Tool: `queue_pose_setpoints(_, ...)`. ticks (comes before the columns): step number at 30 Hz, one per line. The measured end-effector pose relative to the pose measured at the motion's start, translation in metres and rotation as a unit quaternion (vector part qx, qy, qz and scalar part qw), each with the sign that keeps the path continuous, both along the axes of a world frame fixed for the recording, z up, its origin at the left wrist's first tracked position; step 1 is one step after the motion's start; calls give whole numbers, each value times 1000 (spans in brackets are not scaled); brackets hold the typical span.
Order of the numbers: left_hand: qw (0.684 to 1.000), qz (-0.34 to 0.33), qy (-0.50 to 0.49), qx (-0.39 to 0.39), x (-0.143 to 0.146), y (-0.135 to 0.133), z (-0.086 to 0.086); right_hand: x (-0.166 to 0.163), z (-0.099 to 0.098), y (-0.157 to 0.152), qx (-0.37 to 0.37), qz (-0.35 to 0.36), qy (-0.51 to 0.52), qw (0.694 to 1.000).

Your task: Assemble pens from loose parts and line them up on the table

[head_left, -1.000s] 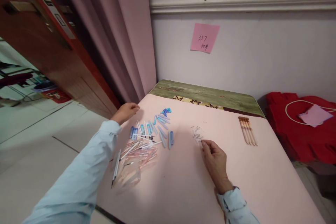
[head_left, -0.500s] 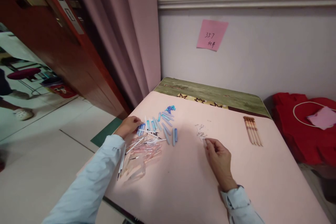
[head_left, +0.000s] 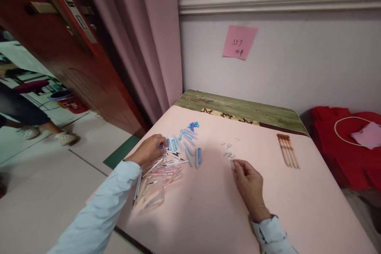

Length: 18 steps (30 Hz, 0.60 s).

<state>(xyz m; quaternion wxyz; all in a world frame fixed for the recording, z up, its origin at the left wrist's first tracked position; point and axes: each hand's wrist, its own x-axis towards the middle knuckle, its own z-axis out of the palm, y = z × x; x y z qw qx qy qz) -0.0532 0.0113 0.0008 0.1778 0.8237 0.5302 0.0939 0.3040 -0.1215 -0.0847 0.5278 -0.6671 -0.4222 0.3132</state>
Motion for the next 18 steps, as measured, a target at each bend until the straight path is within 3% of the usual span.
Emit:
queue_pose_setpoints(13, 998, -51, 21, 21, 12, -11, -7, 0, 0, 0, 15, -1, -11, 1000)
queue_pose_setpoints(18, 998, -57, 7, 11, 16, -13, 1, 1, 3, 0, 14, 0, -22, 1000)
